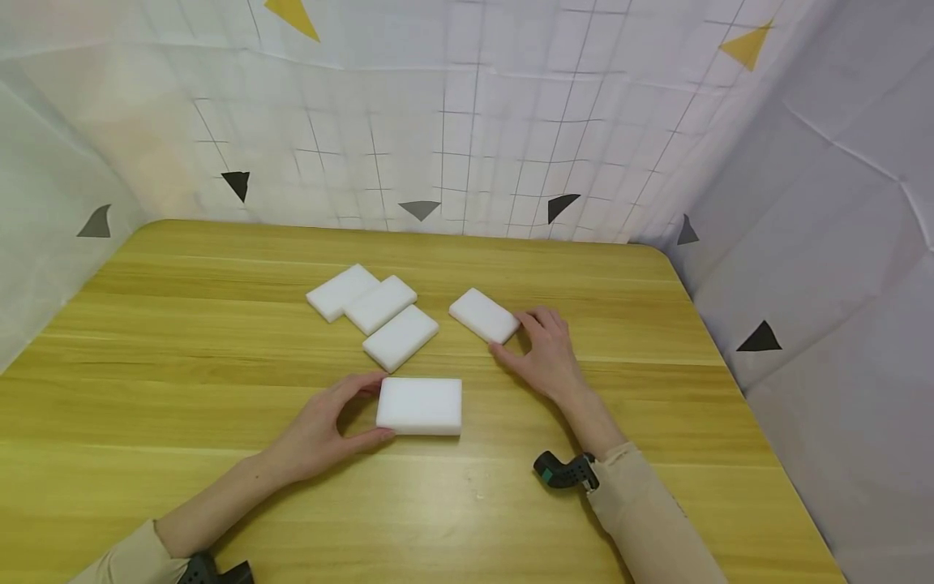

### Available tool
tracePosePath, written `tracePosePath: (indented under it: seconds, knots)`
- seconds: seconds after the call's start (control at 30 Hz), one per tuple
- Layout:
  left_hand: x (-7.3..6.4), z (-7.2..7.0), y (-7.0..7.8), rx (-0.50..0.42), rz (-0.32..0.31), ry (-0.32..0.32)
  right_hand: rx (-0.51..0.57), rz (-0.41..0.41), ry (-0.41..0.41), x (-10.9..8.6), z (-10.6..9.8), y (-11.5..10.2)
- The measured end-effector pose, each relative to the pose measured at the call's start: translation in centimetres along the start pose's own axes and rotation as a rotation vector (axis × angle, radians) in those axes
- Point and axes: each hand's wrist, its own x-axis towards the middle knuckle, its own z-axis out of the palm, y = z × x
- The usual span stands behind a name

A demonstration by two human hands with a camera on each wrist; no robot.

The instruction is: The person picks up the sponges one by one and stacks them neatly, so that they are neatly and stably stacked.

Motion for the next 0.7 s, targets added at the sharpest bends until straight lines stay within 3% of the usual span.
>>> tracePosePath:
  seconds: [0.43,0.7]
  knots:
    - [0.02,-0.08,0.05,-0.001,0.003,0.000,0.021,0.010,-0.012,0.01,-0.06,-0.02]
    - [0.02,-0.09,-0.03,-0.002,0.001,-0.002,0.037,0.034,0.024,0.01,0.02,0.10]
